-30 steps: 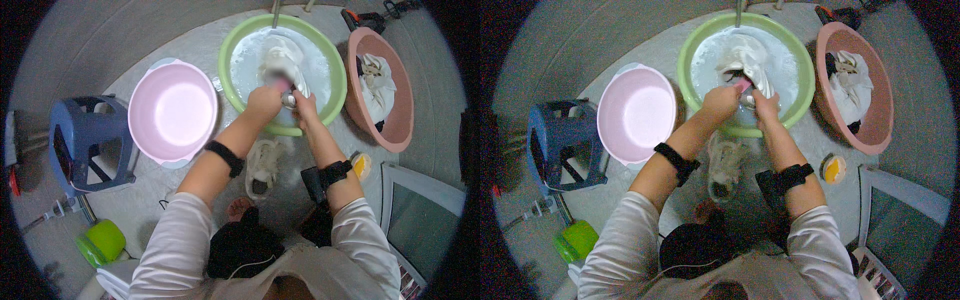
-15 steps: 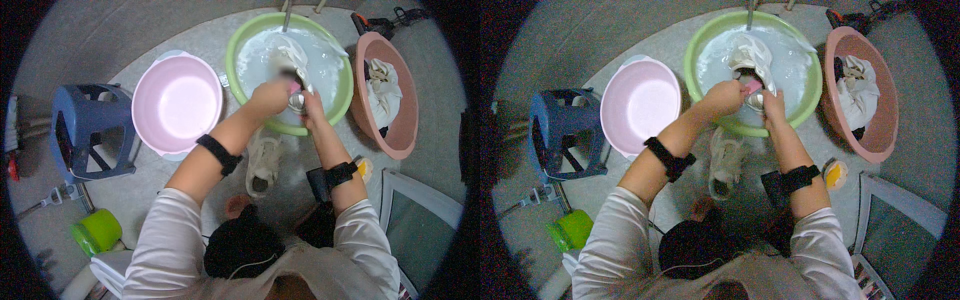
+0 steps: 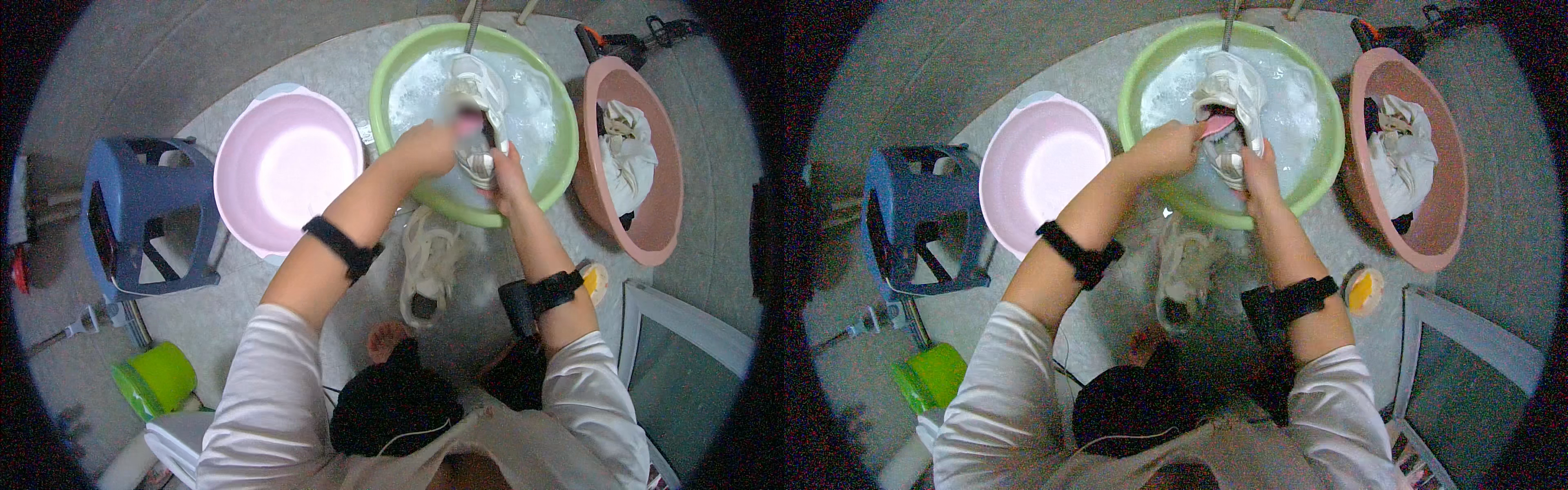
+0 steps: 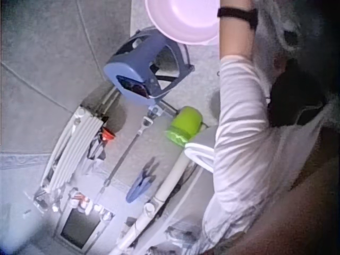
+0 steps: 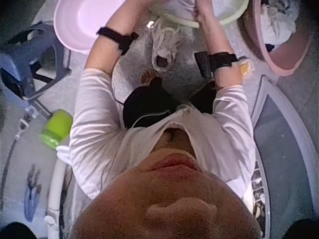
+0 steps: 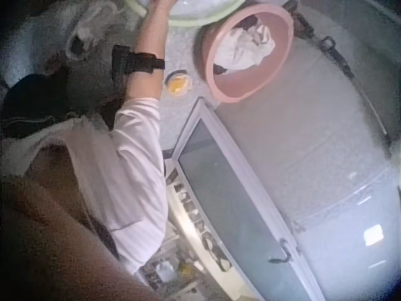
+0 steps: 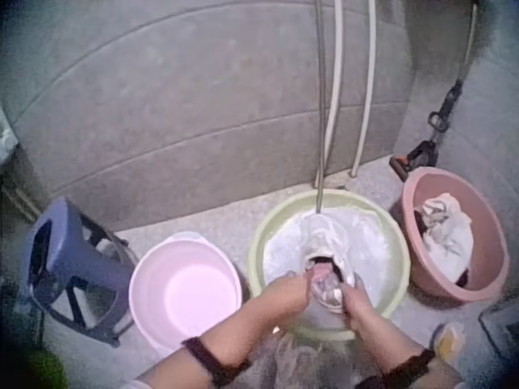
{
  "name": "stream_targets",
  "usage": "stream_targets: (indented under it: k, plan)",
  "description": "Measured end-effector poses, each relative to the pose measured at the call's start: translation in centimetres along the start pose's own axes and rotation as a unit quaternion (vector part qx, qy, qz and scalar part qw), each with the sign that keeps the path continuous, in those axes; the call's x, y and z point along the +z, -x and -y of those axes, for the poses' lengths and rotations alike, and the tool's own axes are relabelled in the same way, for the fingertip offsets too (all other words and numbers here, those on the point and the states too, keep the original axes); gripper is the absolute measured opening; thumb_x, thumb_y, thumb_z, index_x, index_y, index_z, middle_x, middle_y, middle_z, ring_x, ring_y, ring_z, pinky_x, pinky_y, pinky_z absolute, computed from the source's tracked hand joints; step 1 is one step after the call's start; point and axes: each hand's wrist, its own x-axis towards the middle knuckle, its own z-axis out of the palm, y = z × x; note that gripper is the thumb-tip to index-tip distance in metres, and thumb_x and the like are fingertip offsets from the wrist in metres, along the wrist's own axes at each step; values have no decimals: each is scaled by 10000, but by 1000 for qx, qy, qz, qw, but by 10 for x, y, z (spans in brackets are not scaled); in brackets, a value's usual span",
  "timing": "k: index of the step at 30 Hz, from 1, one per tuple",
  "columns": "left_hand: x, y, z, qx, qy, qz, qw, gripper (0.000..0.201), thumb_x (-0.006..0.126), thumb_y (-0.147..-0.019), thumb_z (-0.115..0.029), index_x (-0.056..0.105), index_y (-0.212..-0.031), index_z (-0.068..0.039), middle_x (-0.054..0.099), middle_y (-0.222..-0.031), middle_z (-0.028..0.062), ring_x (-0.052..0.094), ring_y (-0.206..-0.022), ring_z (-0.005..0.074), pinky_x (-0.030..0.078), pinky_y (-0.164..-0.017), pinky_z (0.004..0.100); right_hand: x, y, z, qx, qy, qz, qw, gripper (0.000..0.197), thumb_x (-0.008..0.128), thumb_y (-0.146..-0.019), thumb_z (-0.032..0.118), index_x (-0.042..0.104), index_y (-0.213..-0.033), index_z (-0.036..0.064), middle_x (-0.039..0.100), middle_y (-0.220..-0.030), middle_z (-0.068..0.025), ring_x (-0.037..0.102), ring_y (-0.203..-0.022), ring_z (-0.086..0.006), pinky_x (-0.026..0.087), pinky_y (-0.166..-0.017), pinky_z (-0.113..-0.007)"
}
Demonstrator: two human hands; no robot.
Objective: The person is cleaning a pair of white sneakers using a brush, soap, and water in a basin.
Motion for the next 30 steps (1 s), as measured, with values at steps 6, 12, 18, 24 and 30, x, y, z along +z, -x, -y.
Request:
stream_targets:
  k: [6,12,18,24,30]
  plan:
    - [-26,18,-19,92,-47,42,994,201,426,-826,-158,586,-834,-37,588,-741,188,590,-705,323,470,-645,426,3,17,26,-1,99,-27,995,632,519,-737,340,274,-1288,152,523,-1019,-83,503,-860,-208,401,-684,-403]
    - [11,-7,15,5,57,-19,998,254,392,-850,-215,567,-971,-75,593,-840,189,579,-780,342,458,-687,437,-1,2,-9,-146,286,5,947,586,492,-771,467,442,-1178,47,546,-1019,-223,518,-982,-320,391,-842,-357]
    - [-7,-11,14,-94,21,111,989,297,385,-833,-232,540,-1067,-136,593,-917,172,569,-834,350,446,-725,441,-8,-21,23,23,14,87,996,626,362,-850,484,347,-1241,-4,444,-1199,-155,444,-1083,-275,333,-919,-372]
    - [17,-41,14,-140,-40,190,971,275,395,-795,-150,592,-976,-86,595,-981,132,584,-881,288,459,-737,395,13,-45,6,72,23,62,995,669,360,-850,493,371,-1193,-81,447,-1168,-231,487,-1007,-314,376,-848,-401]
    - [35,-43,22,-52,15,208,977,242,438,-810,-154,597,-958,-46,595,-935,173,582,-866,295,446,-738,374,-15,-57,-6,82,-22,9,996,675,360,-834,534,381,-1210,-26,459,-1178,-191,479,-1032,-293,354,-870,-423]
